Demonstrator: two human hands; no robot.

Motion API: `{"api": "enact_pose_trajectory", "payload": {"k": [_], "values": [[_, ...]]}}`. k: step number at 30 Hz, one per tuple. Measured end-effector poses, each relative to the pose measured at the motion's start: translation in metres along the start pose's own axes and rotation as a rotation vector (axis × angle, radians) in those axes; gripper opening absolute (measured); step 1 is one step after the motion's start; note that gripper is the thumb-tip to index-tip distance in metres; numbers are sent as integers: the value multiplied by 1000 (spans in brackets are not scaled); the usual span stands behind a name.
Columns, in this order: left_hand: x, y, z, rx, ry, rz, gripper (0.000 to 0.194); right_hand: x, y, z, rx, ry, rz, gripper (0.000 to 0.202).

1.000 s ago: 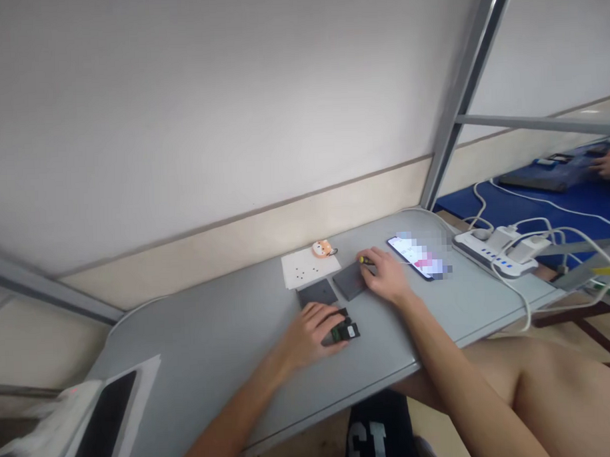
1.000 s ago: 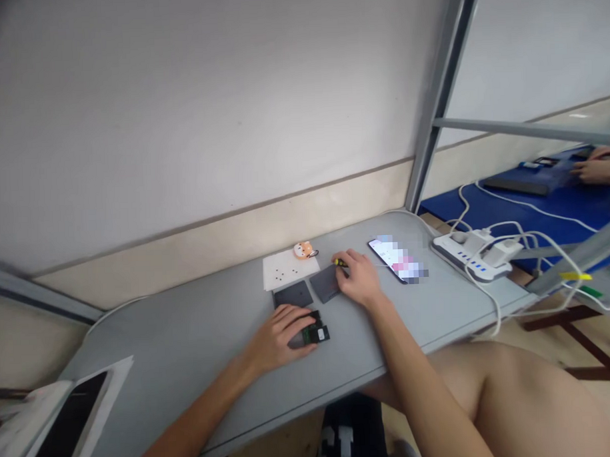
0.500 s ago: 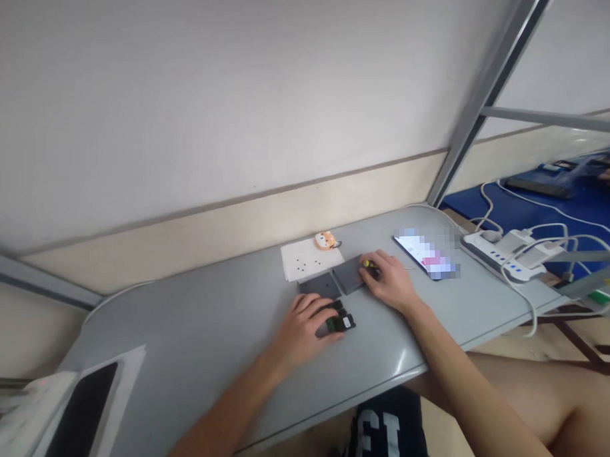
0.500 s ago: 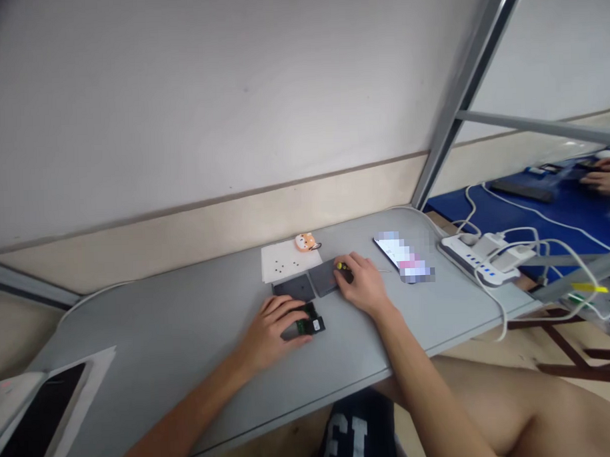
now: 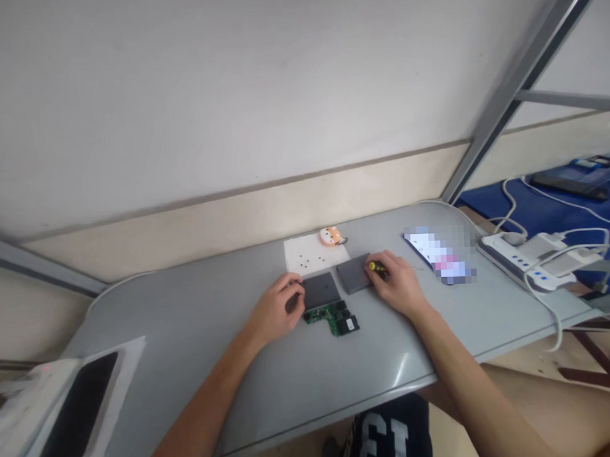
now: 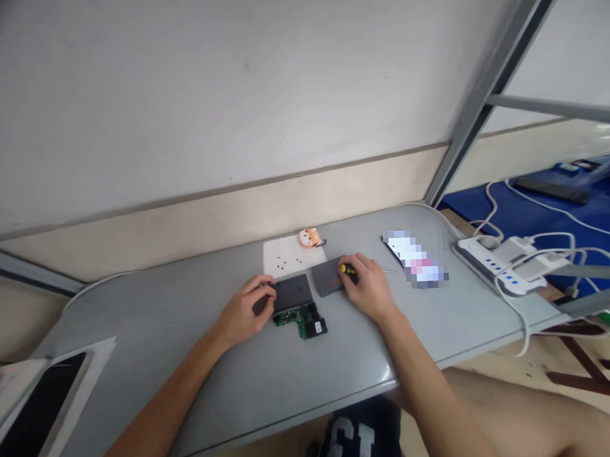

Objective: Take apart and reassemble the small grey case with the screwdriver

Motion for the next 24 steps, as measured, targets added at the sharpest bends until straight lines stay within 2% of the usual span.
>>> {"api": "enact_pose_trajectory", "payload": {"k": [8,17,24], "values": [[8,-1,-2,-33,-37,-45,12,11,-5,6,70,40,-55,12],[10,-3,0,-79,-21,-51,14,12,-5,9,111,76,-90,20],[14,-2,-14,-182,70,-32,14,10,-4,10,100,61,-82,20]]}}
Point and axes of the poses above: each hand's wrist, its own y-axis towards the middle knuckle, its own z-axis out of the palm, x = y × z, the point moved 7 cm from there along y, towards the middle knuckle, and after that the axes turned 11 degrees about z, right-handed, at the moved point
